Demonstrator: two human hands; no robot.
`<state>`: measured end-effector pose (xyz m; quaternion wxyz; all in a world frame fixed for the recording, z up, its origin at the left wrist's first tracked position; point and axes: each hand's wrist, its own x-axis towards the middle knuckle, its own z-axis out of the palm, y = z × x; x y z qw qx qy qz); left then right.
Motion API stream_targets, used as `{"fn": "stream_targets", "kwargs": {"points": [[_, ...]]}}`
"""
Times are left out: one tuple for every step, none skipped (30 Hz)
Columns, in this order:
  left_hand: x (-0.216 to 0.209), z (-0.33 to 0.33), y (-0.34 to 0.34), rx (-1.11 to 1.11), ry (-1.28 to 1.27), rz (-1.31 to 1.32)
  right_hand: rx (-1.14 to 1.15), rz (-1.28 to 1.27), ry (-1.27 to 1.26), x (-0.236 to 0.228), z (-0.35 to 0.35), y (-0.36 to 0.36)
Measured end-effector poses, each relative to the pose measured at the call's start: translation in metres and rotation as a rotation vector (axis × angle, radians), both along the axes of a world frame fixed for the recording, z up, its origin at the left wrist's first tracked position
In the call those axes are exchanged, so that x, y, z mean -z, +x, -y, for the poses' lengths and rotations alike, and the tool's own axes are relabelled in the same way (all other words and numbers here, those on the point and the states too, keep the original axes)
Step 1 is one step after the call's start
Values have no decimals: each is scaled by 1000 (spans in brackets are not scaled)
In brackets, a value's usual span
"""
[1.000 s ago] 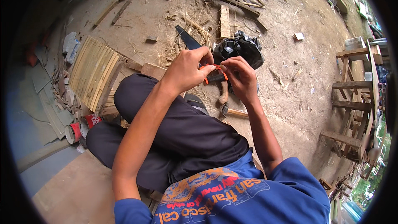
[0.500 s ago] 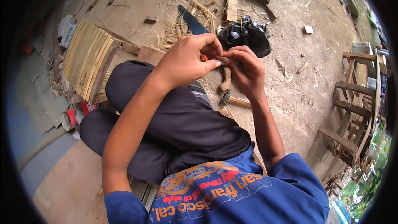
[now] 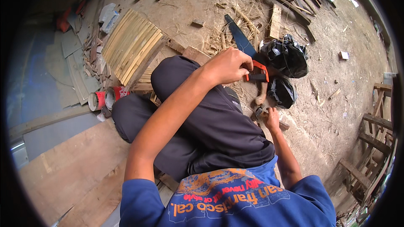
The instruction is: The person assembles a small wooden stool by hammering nails into slats to secure them to the frame. The person repeatedly picks up nails, positions them, and uses a hammer to drive them in, occasionally adjusting the stool's position.
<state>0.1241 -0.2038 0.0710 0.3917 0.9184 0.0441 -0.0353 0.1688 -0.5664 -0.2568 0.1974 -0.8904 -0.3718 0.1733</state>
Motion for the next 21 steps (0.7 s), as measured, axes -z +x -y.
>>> {"fn": "stream_targets", "kwargs": {"points": [[-2,0,-3,24,-7,-9,-7,22,-13,2,-1,-6],[-4,2,-6,62,0,49,-15,49,-21,2,-5,-9],[-6,3,-6,62,9,103,-50,33,-78,3,-11,-11],[-8,3,-7,59,19,156,-67,69,-93,3,-16,-12],[-11,3,-10,55,25,207,-85,103,-112,3,-18,-15],[-20,-1,-11,17,9,300,-102,82,-146,7,-16,-13],[-30,-5,-14,-65,27,348,-122,62,-180,11,-11,-12],[-37,-14,-17,-122,33,412,-146,47,-212,17,-6,-6],[-43,-26,-19,-177,40,478,-163,18,-198,21,2,-3],[-49,-40,-25,-252,100,547,-166,-69,-127,20,6,3],[-63,-52,-39,-381,79,534,-187,-192,101,21,12,9],[-68,-70,-52,-493,83,539,-212,-187,177,5,10,13],[-69,-89,-68,-607,82,540,-201,-199,190,-7,7,17],[-69,-108,-86,-680,72,500,-221,-203,223,-19,4,25],[-67,-126,-105,-750,57,457,-236,-208,252,-30,0,32],[-57,-141,-123,-837,-100,380,-205,-205,226,-40,-5,41],[-40,-154,-137,-886,-78,397,-171,-196,200,-46,-11,53],[-20,-166,-145,-927,-69,422,-92,-267,313,-26,-3,73],[-2,-173,-149,-968,-41,432,-126,-155,206,-64,-18,80],[12,-177,-149,-986,-15,498,-53,-207,327,-55,-15,98],[26,-180,-147,-1005,12,562,18,-262,449,-39,-10,118]]}}
